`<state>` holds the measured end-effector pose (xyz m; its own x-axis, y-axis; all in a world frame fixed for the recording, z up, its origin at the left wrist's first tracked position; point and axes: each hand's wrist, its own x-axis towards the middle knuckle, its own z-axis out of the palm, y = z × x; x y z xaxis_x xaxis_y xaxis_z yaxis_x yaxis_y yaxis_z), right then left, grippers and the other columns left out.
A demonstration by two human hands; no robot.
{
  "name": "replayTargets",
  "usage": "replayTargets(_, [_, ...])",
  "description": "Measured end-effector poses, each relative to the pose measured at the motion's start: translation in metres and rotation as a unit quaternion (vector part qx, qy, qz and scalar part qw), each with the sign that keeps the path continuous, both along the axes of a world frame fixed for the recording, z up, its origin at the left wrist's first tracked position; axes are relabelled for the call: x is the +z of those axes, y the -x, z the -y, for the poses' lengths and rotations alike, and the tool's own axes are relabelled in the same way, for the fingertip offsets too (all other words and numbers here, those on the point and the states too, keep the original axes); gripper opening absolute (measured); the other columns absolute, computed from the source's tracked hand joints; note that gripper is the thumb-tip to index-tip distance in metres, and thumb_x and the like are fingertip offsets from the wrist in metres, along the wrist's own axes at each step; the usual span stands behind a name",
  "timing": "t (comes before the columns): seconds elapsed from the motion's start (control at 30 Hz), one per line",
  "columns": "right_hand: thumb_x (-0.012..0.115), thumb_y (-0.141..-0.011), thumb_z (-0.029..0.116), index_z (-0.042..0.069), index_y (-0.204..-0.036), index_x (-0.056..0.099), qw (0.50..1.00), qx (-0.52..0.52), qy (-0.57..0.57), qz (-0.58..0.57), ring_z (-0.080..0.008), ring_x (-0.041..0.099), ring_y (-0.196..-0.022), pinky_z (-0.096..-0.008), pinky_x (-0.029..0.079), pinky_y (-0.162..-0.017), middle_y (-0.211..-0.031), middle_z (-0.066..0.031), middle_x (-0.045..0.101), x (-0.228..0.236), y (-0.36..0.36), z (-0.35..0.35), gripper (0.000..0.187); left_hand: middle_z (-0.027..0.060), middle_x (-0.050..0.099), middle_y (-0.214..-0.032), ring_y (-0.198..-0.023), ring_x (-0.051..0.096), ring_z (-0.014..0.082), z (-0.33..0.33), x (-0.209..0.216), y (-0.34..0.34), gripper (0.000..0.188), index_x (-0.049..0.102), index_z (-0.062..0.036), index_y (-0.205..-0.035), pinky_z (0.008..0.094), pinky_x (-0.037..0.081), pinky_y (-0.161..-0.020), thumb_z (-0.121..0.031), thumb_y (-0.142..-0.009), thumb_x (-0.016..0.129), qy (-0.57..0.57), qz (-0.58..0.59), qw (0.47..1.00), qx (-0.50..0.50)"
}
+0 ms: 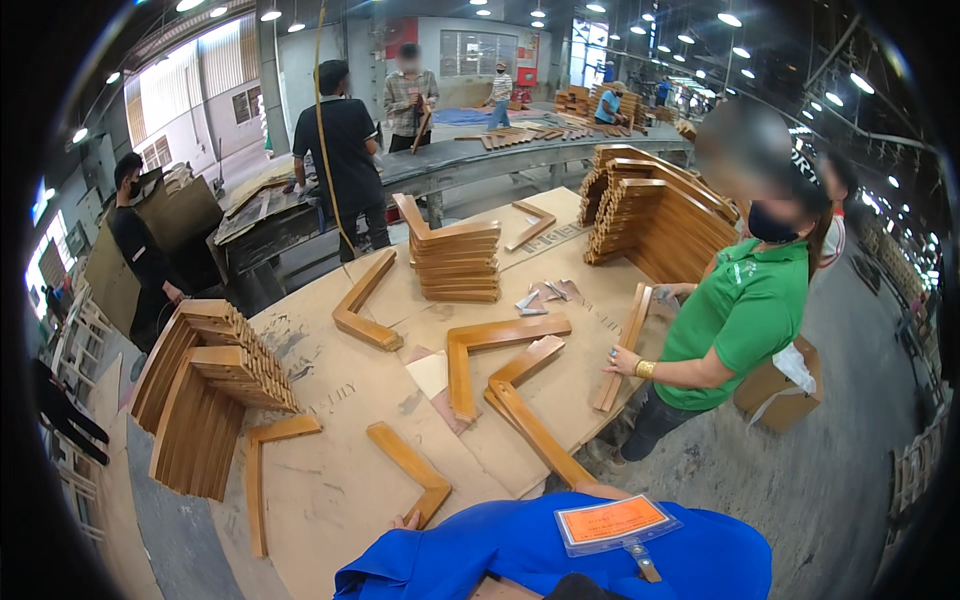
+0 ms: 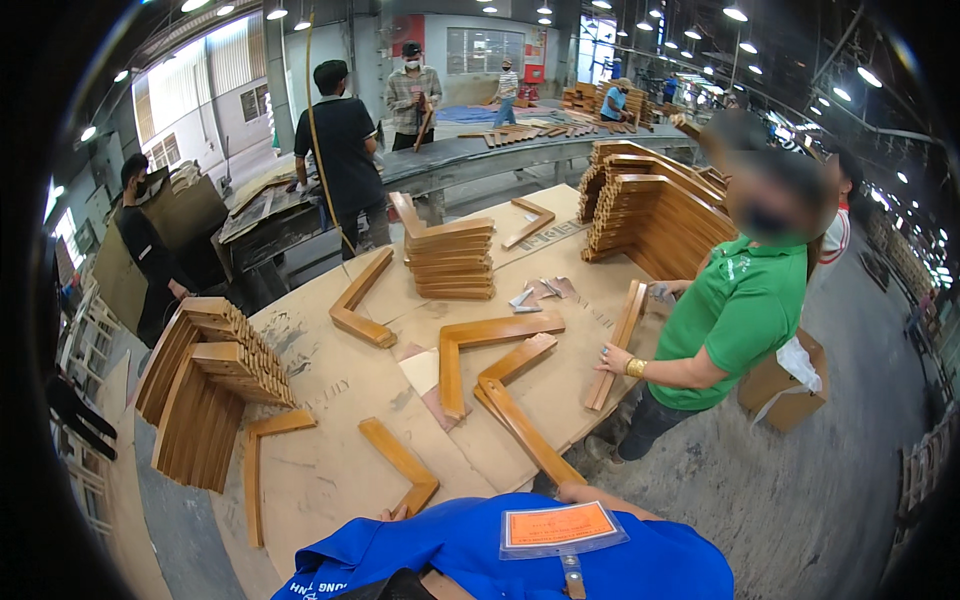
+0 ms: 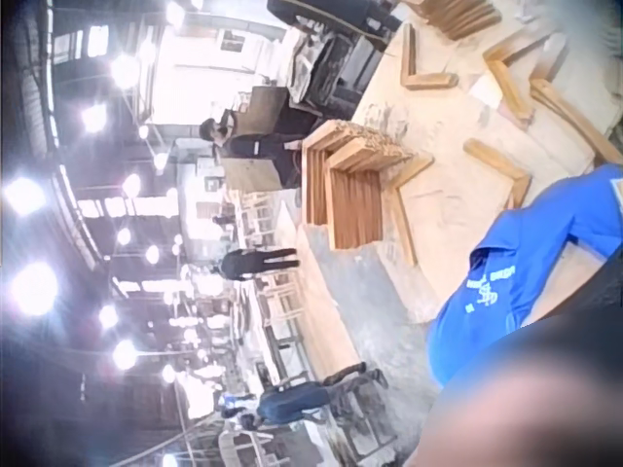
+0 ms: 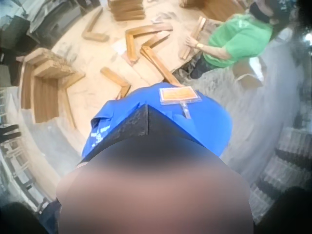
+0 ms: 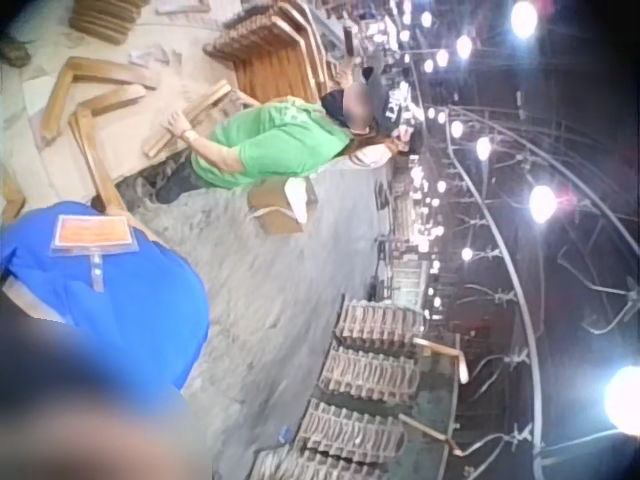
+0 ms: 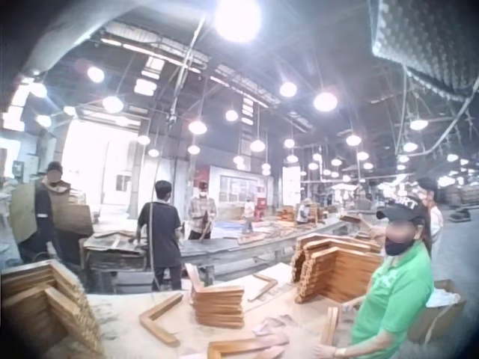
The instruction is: The person wipes multiple L-shaped wooden furniture parts with a white cloth on a workbench. They handle each piece one at a time, turning them over to wipe different sides, then place them back on the table. Other workers are visible in the background performing similar tasks.
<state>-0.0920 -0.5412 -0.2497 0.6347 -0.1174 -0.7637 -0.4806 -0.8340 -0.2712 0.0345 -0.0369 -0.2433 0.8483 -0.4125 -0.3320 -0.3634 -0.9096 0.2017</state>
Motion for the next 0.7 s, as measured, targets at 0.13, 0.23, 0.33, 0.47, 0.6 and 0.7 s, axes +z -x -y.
replayTargets(0.13, [0.072, -0.072, 0.025, 0.01, -0.104, 0.071, 0.999, -0.03, -0.015, -0.015, -0.026, 0.067, -0.092, -0.0371, 0.051, -0.079, -0.099, -0.0108, 0.071, -0.007, 0.005, -0.001, 0.035, 0.0148, 0.047, -0.119, -0.108, 0.048, 0.0367, -0.003, 0.009, 0.01, 0.066, 0.041, -0.0317, -0.142, 0.0461, 0.046, -0.089, -0.049, -0.08, 0.059, -0.003, -0.013, 1.0, 0.022])
replayTargets(0.23, [0.072, -0.073, 0.026, 0.01, -0.105, 0.071, 0.998, -0.047, -0.023, -0.018, -0.026, 0.067, -0.093, -0.0371, 0.051, -0.08, -0.1, -0.0107, 0.071, -0.011, 0.003, -0.005, 0.036, 0.0143, 0.047, -0.118, -0.108, 0.049, 0.0365, -0.002, 0.009, 0.012, 0.066, 0.042, -0.0324, -0.141, 0.0464, 0.046, -0.089, -0.05, -0.08, 0.059, 0.0, -0.014, 0.999, 0.041])
replayTargets(0.33, [0.072, -0.073, 0.027, 0.01, -0.105, 0.071, 0.997, -0.063, -0.035, -0.02, -0.0261, 0.067, -0.093, -0.0371, 0.051, -0.08, -0.101, -0.0106, 0.071, -0.015, -0.001, -0.009, 0.036, 0.014, 0.048, -0.113, -0.105, 0.049, 0.0361, -0.003, -0.002, 0.01, 0.063, 0.045, -0.0344, -0.139, 0.0475, 0.045, -0.089, -0.05, -0.08, 0.059, 0.008, 0.007, 0.999, 0.053])
replayTargets(0.47, [0.072, -0.074, 0.028, 0.011, -0.106, 0.071, 0.995, -0.084, -0.048, -0.023, -0.0261, 0.067, -0.094, -0.0372, 0.051, -0.081, -0.102, -0.0106, 0.07, -0.022, -0.007, -0.013, 0.037, 0.0134, 0.05, -0.115, -0.108, 0.049, 0.0362, -0.007, -0.024, 0.004, 0.069, 0.04, -0.0298, -0.143, 0.0472, 0.044, -0.092, -0.046, -0.078, 0.061, 0.012, -0.012, 0.996, 0.091])
replayTargets(0.6, [0.072, -0.074, 0.029, 0.011, -0.107, 0.071, 0.994, -0.091, -0.053, -0.005, -0.0262, 0.067, -0.095, -0.0372, 0.051, -0.081, -0.103, -0.0105, 0.07, -0.027, -0.007, -0.015, 0.038, 0.0122, 0.05, -0.124, -0.113, 0.048, 0.0356, -0.013, -0.036, -0.002, 0.078, 0.033, -0.0244, -0.146, 0.0465, 0.043, -0.096, -0.042, -0.077, 0.063, 0.002, -0.046, 0.993, 0.106])
replayTargets(0.7, [0.072, -0.076, 0.032, 0.012, -0.109, 0.071, 0.997, -0.059, -0.041, -0.012, -0.0267, 0.066, -0.099, -0.0381, 0.05, -0.083, -0.109, -0.0112, 0.069, -0.025, -0.002, -0.016, 0.039, 0.0118, 0.049, -0.128, -0.116, 0.048, 0.0344, -0.013, -0.03, -0.006, 0.08, 0.031, -0.0236, -0.147, 0.0461, 0.042, -0.097, -0.041, -0.077, 0.064, -0.016, -0.06, 0.992, 0.107])
